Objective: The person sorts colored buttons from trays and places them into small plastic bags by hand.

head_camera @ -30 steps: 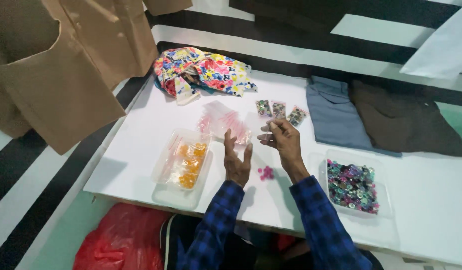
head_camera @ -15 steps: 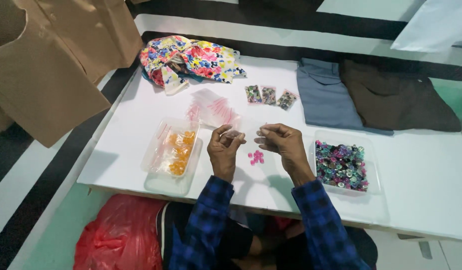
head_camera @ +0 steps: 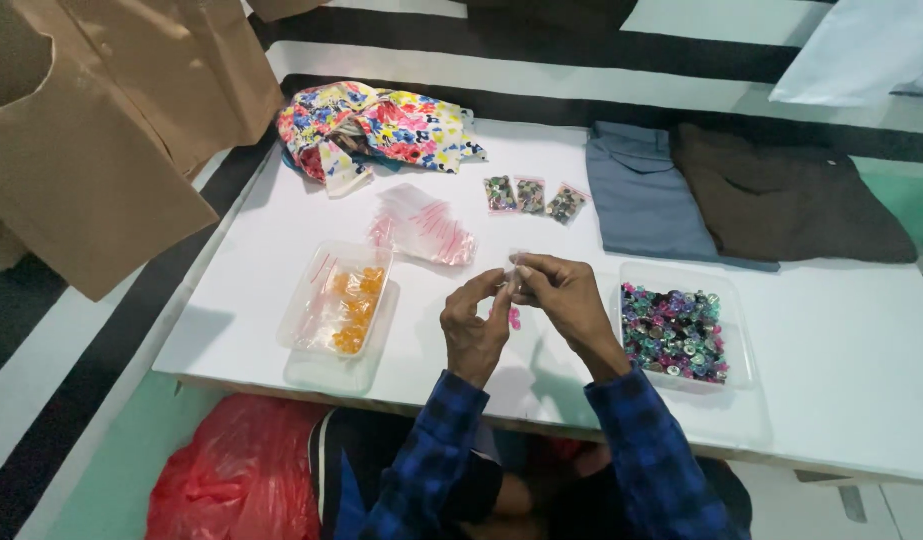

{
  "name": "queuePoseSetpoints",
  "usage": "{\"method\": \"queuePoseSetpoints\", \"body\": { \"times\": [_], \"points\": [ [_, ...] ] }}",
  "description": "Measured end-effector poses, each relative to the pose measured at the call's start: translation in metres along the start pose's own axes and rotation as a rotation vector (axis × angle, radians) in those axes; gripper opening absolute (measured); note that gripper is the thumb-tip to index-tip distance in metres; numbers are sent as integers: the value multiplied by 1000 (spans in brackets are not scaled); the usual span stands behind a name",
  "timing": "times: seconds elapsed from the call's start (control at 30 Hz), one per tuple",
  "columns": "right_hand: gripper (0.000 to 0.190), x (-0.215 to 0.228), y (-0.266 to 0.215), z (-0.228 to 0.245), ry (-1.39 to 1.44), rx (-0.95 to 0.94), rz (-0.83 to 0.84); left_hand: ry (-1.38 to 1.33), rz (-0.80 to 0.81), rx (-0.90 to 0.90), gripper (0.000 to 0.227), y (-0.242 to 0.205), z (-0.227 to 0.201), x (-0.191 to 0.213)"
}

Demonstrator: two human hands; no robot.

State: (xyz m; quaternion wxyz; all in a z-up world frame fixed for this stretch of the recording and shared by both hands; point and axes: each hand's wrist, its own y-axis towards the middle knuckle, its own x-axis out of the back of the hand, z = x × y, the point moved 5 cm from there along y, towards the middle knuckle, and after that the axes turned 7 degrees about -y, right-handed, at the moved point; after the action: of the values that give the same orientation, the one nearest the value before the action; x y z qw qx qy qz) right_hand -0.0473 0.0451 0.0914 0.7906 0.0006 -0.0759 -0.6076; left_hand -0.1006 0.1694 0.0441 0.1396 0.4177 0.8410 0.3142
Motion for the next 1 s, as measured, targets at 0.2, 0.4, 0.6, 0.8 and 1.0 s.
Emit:
{"method": "queuePoseSetpoints", "body": {
  "times": [0.2,0.4,0.6,0.8,1.0],
  "points": [
    [54,0,-13,33,-318,86,116,8,54,72,17,2,-1,4],
    [36,0,-3,4,-460,116,38,223,102,-56,6,-3,1,4],
    [23,-6,-14,6,-655,314,51,99,81,116,6,1,12,12],
    [31,-15,-35,33,-999,785,198,55,124,185,12,12,2,23],
    [16,-4,-28,35,-1174,909,116,-108,127,183,14,24,-24,32]
  ]
}}
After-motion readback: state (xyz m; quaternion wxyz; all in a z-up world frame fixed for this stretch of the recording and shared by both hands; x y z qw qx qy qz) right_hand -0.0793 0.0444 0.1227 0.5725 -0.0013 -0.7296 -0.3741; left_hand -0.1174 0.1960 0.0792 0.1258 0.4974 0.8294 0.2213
